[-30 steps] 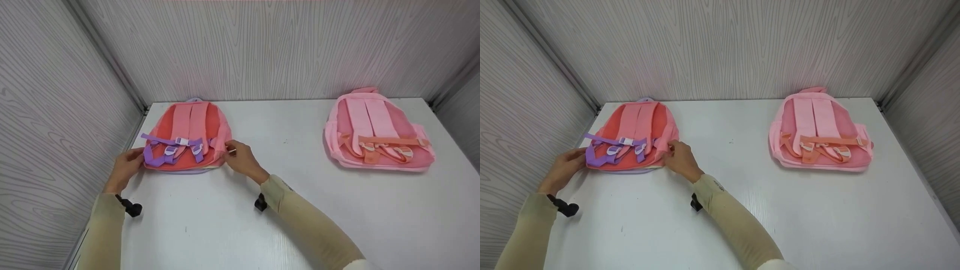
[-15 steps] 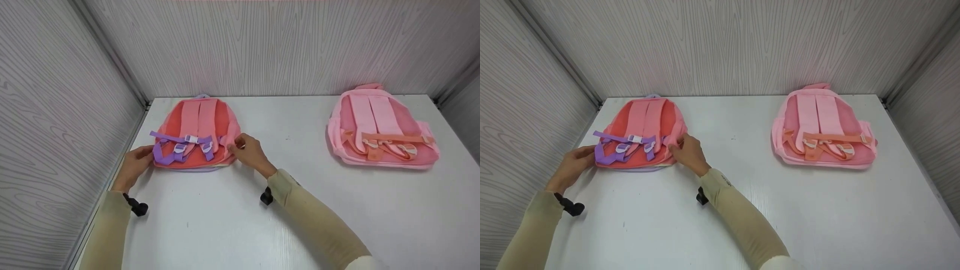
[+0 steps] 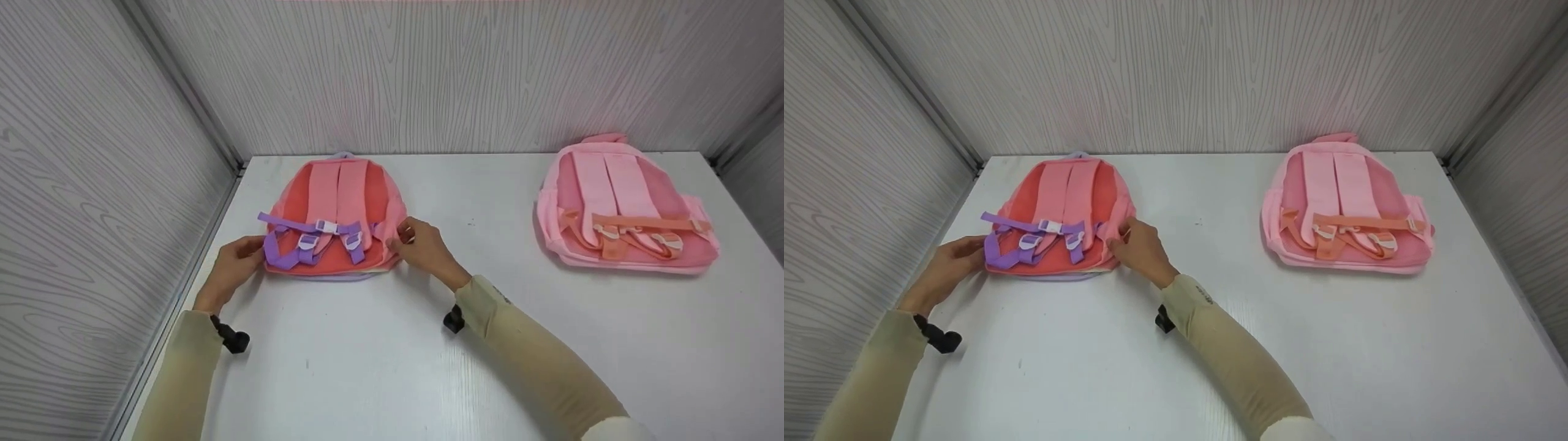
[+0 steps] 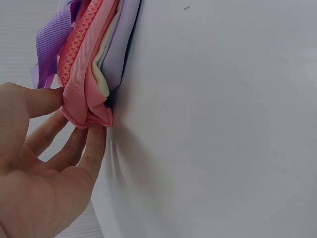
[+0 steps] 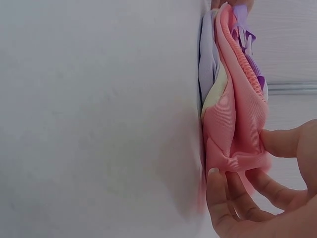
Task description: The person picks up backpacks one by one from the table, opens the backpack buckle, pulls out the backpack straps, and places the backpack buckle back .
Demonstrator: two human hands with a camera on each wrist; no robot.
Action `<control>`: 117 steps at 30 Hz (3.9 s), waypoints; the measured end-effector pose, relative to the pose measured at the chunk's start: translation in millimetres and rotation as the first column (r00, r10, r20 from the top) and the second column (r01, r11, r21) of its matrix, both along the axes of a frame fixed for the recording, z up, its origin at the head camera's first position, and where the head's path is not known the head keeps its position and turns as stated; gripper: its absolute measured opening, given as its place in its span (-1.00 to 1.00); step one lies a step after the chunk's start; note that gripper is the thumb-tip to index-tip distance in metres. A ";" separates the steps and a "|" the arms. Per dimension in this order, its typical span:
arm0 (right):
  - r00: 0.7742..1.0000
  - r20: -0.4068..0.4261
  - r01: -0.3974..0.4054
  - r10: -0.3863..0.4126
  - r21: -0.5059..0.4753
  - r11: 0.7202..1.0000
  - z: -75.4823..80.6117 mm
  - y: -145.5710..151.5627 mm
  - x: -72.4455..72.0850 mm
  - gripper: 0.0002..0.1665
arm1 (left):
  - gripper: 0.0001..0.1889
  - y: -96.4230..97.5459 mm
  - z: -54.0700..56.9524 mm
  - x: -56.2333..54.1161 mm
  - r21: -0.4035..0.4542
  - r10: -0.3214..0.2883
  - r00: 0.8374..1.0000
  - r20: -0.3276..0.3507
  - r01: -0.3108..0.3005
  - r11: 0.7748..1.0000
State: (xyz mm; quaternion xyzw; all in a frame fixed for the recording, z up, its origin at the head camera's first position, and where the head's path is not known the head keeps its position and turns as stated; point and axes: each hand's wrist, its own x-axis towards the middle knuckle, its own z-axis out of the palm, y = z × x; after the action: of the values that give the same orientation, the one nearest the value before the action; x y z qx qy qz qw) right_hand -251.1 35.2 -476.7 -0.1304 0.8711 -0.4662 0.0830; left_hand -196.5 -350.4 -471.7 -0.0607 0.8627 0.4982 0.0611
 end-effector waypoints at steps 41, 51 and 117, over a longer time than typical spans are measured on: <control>0.998 0.033 -0.049 0.045 0.113 0.992 7.0 93.2 16.8 -0.75 | -0.56 73.2 -2.7 12.0 -0.051 -0.142 0.989 -0.051 0.140 0.989; 0.999 0.029 -0.034 0.030 0.125 0.992 8.3 117.9 22.4 -0.74 | -0.56 92.9 -3.7 14.0 -0.042 -0.167 0.984 -0.057 0.164 0.986; 0.995 0.024 0.090 -0.097 0.191 0.977 8.0 232.4 50.4 -0.71 | -0.62 198.2 -14.5 8.9 0.031 -0.231 0.969 -0.091 0.234 0.972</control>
State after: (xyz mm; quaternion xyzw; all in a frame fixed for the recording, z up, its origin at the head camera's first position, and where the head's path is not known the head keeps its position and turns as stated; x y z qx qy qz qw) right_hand -200.7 267.6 -468.6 -0.0730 0.9153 -0.3864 0.0876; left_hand -187.6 -152.2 -486.2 0.0637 0.8553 0.5074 0.0827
